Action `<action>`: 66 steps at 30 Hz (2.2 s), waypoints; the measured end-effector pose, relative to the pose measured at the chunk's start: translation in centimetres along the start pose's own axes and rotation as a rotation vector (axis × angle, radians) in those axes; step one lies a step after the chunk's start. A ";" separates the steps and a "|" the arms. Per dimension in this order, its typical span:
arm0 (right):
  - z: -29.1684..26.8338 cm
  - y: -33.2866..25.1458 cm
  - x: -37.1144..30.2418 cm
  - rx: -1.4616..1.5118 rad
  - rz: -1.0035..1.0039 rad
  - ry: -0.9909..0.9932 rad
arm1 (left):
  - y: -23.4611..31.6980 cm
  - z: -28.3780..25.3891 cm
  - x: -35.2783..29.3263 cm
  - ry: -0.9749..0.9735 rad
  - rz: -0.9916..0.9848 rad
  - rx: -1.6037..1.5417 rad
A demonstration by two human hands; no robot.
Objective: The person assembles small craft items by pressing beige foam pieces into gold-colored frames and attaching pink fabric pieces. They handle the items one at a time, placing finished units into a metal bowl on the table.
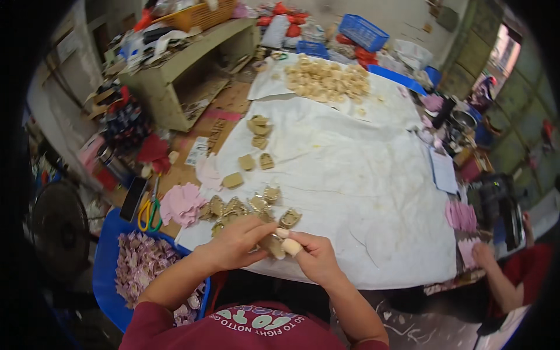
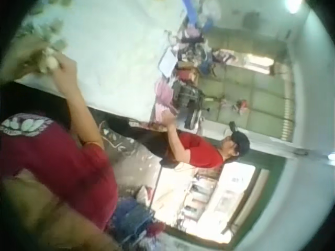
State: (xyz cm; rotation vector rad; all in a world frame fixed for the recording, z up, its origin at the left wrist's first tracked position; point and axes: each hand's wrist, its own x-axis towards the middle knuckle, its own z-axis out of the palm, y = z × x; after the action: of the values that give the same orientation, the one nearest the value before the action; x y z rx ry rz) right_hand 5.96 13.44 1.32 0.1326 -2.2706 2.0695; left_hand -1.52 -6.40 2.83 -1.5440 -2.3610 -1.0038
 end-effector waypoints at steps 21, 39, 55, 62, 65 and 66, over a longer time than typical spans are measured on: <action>-2.2 -0.6 2.3 0.131 -0.071 0.125 | 2.9 4.7 3.8 0.390 -0.478 -0.274; -0.1 1.8 3.5 0.170 0.005 0.144 | 1.3 6.0 3.9 0.349 -0.558 -0.027; -15.3 12.3 -9.3 -1.216 0.058 0.690 | 0.5 10.3 2.7 -0.206 -0.354 0.366; -15.5 10.5 -8.3 -0.839 -0.012 0.913 | 2.6 8.7 4.3 0.050 -0.231 0.242; -12.2 6.5 -5.2 -0.980 -0.326 0.722 | 3.4 9.2 5.1 -0.149 -0.655 -0.782; -10.9 5.2 -4.2 -1.022 -0.427 0.585 | 3.6 9.3 5.6 -0.130 -0.786 -1.021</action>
State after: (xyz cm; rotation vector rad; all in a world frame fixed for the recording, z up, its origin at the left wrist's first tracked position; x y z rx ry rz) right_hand 9.52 24.88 -3.25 -0.0446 -2.2982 0.5030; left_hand 1.11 4.35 -0.11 -0.7347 -2.7368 -2.6348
